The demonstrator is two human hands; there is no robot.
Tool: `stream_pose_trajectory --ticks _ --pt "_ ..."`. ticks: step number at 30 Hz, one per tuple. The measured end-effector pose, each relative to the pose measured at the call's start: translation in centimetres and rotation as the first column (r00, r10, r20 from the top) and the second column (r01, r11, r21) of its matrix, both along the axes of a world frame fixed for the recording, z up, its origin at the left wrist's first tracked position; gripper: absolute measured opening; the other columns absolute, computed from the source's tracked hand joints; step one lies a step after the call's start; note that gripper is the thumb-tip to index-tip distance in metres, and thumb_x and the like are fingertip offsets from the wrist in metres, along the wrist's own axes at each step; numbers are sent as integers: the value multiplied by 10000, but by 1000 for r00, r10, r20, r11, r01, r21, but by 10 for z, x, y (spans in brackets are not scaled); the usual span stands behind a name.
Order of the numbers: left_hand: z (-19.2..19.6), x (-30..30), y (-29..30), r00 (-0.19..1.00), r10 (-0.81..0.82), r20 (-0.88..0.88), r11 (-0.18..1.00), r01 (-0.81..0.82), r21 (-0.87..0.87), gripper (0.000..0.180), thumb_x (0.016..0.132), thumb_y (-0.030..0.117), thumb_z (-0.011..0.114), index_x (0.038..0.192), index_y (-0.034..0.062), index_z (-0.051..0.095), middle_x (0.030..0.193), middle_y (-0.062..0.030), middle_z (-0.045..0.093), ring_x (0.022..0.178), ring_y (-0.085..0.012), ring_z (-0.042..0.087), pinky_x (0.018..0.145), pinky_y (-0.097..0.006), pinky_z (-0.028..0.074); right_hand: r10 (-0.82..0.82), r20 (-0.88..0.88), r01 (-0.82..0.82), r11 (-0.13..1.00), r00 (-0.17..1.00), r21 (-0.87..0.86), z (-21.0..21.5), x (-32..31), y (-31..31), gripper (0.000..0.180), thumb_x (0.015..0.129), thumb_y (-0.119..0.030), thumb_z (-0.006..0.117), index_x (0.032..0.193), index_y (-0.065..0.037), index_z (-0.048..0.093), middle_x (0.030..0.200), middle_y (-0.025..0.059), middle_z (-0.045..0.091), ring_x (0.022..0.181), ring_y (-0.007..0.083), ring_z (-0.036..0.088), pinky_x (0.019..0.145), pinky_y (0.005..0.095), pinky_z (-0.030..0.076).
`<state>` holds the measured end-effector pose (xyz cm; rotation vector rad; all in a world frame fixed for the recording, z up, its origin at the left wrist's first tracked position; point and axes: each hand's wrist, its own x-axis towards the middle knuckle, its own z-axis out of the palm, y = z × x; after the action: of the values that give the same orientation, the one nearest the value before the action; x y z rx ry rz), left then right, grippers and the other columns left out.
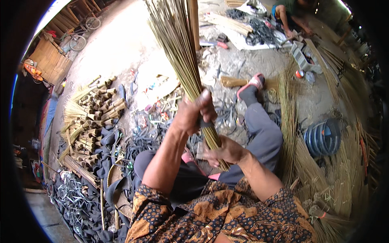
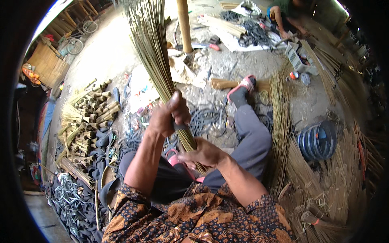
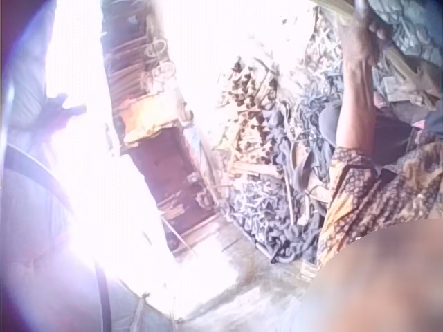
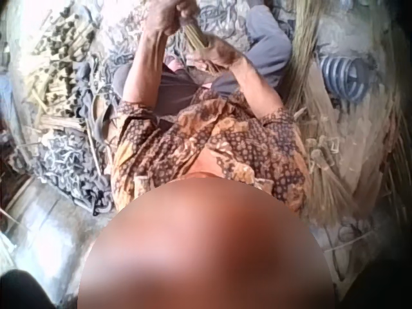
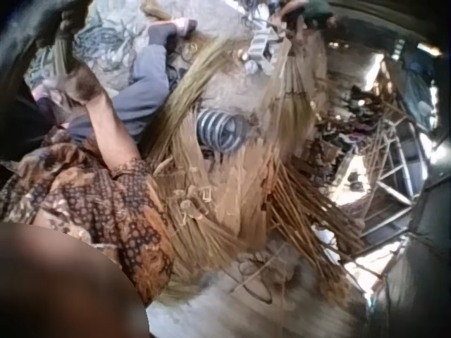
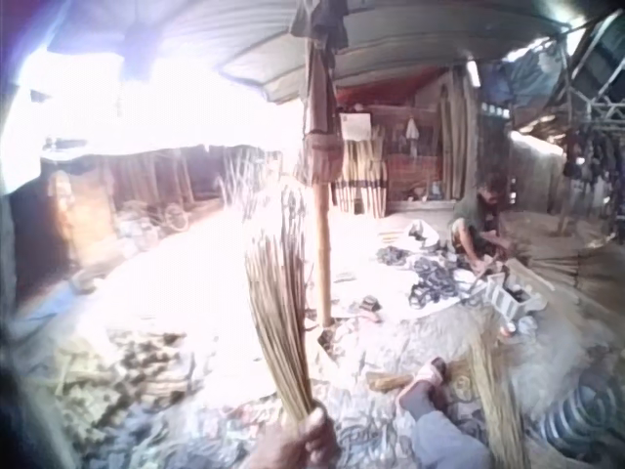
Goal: The person sits on the floor and repeatedly gathers bundles of dried broom stalks, aligns them, and ties them with black rubber bands. Finished bundles are placed aside while new stalks are gathered from a nearby pile.
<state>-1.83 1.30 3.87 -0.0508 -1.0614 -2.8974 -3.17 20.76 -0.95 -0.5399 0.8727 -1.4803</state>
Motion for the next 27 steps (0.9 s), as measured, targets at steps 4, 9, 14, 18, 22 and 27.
stream_pose_trajectory --ticks 4,9,14,18,22,27 --pt "-2 3 15 999 22 -41 999 -23 -27 326 959 287 798 927 128 516 626 -4 483 505 -141 517 504 -326 441 -10 -95 7 1000 995 -29 -9 -12 5 198 961 -155 768 1026 -41 619 797 11 631 717 115 636 656 299 525" --pt "-10 -8 40 855 504 119 753 -368 -546 335 1005 353 742 903 111 535 661 9 551 555 -93 556 500 -256 461 -350 -825 545 836 443 -62 -30 -2 -8 268 925 -229 810 1001 -20 661 816 36 688 764 172 677 708 343 535" --pt "-19 9 49 973 212 92 928 -171 -331 321 975 339 776 970 89 574 728 -17 603 626 -144 618 607 -297 531 -72 -333 145 969 940 200 -31 -14 25 229 924 -225 815 893 -49 671 672 13 646 590 137 629 583 320 513" --pt "-10 17 45 977 157 146 966 -121 -228 339 965 351 777 1032 70 600 767 -61 645 663 -190 654 654 -329 536 162 -145 -137 976 976 170 -36 -26 49 312 905 -233 843 1049 -40 646 777 39 669 657 161 670 629 341 552" --pt "1 10 25 894 433 113 812 -333 -479 344 1027 383 693 872 96 581 718 -29 567 634 -157 561 608 -317 478 -212 -871 356 933 444 -45 -52 -39 69 982 860 -751 702 1453 12 528 1330 204 658 1203 312 663 980 463 569" --pt "-43 16 32 863 502 -57 637 -413 -651 343 992 392 747 871 100 614 726 -24 612 646 -140 602 609 -309 492 -312 -864 761 638 395 118 -63 -67 146 785 998 -609 622 1497 -14 507 1337 216 659 1134 283 699 958 423 587"
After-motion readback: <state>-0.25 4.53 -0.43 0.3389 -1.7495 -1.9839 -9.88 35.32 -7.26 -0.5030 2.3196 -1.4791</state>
